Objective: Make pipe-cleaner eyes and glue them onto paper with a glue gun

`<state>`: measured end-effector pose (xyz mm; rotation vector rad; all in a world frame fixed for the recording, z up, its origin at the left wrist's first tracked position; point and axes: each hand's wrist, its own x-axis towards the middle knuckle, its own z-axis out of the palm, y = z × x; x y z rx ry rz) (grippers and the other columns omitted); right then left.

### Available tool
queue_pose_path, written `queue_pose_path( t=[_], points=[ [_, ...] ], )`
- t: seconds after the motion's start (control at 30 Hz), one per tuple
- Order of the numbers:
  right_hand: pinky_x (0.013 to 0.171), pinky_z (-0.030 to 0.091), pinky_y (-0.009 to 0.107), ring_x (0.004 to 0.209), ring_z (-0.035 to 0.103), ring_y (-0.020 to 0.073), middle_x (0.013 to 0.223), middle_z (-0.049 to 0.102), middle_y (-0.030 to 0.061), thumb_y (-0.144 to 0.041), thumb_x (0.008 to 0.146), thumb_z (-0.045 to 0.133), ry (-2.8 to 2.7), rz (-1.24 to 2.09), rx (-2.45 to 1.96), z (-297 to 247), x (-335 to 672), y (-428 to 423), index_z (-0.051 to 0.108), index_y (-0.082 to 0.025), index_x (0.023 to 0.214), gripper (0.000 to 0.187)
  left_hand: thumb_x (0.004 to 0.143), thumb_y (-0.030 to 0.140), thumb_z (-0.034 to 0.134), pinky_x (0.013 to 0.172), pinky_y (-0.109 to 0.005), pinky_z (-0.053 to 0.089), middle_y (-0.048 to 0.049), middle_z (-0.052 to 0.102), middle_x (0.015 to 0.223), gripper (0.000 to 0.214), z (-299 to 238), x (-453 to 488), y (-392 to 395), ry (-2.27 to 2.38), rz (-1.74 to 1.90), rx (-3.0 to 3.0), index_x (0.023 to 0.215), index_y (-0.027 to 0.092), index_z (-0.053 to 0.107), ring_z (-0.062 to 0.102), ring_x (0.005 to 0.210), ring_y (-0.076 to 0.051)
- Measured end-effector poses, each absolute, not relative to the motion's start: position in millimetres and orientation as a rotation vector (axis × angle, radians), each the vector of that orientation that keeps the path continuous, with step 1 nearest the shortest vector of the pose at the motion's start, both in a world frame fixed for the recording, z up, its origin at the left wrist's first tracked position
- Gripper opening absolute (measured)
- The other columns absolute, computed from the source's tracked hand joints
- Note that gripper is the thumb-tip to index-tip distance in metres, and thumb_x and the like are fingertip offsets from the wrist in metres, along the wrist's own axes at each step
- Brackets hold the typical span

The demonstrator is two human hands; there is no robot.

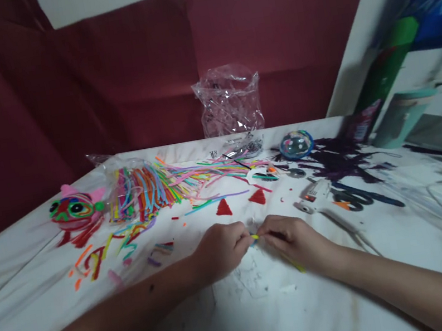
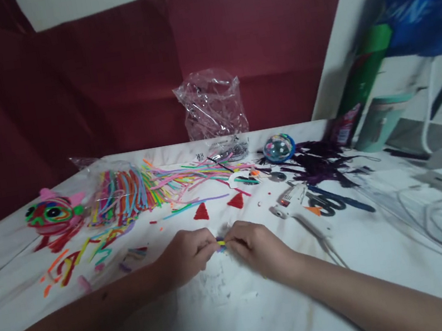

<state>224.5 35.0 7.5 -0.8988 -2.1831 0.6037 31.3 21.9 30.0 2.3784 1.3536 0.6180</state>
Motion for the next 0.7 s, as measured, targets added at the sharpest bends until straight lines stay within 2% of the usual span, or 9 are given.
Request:
queue_pose_path(
  t=[0.13, 0.27, 0.4, 0.53, 0.7],
  points=[
    [0.052, 0.043, 0.022, 0.058, 0.057, 0.0135, 0.065, 0.064, 0.0012, -0.022, 0.081, 0.05, -2.127, 0.672, -1.034, 4.1, 222.9, 37.7, 0.062, -0.018, 0.072, 0.015, 0.082, 0.021, 0.056, 0.052, -0.019, 0.033, 0.0052, 0.056, 0.052, 0.016, 23.4, 32.4, 32.6, 1.365, 0.663, 2.32, 0.068, 0.017, 0.062, 0.052, 0.053, -0.01],
    [0.05, 0.042, 0.023, 0.054, 0.054, 0.0134, 0.06, 0.06, -0.0005, -0.019, 0.081, 0.048, -2.096, 0.639, -1.13, -2.7, 223.4, 44.3, 0.061, -0.017, 0.073, 0.015, 0.08, 0.013, 0.053, 0.064, -0.022, 0.04, 0.0008, 0.063, 0.073, 0.011, 17.2, 26.9, 43.1, 1.356, 0.719, 2.348, 0.078, 0.017, 0.064, 0.057, 0.071, -0.013],
    [0.06, 0.047, 0.026, 0.066, 0.062, 0.0165, 0.074, 0.068, 0.0029, -0.018, 0.081, 0.048, -2.104, 0.62, -1.152, -8.1, 222.9, 48.8, 0.065, -0.017, 0.083, 0.017, 0.081, 0.009, 0.048, 0.071, -0.025, 0.044, -0.0037, 0.064, 0.083, 0.017, 6.2, 20.4, 46.2, 1.402, 0.779, 2.334, 0.086, 0.016, 0.063, 0.059, 0.079, -0.016],
    [0.07, 0.05, 0.029, 0.078, 0.065, 0.0192, 0.084, 0.07, 0.0068, -0.018, 0.085, 0.048, -2.174, 0.569, -1.112, -10.0, 222.0, 48.9, 0.069, -0.018, 0.087, 0.021, 0.08, 0.007, 0.05, 0.081, -0.029, 0.045, -0.0067, 0.063, 0.094, 0.022, -7.9, 18.5, 46.0, 1.4, 0.796, 2.418, 0.095, 0.015, 0.063, 0.058, 0.091, -0.019],
    [0.071, 0.051, 0.028, 0.078, 0.066, 0.0185, 0.084, 0.069, 0.0068, -0.017, 0.086, 0.047, -2.226, 0.511, -1.106, -11.2, 221.3, 49.8, 0.07, -0.019, 0.089, 0.023, 0.083, 0.009, 0.048, 0.079, -0.031, 0.046, -0.006, 0.062, 0.087, 0.019, -12.6, 18.4, 45.2, 1.358, 0.749, 2.512, 0.086, 0.016, 0.065, 0.057, 0.087, -0.02]
  ],
)
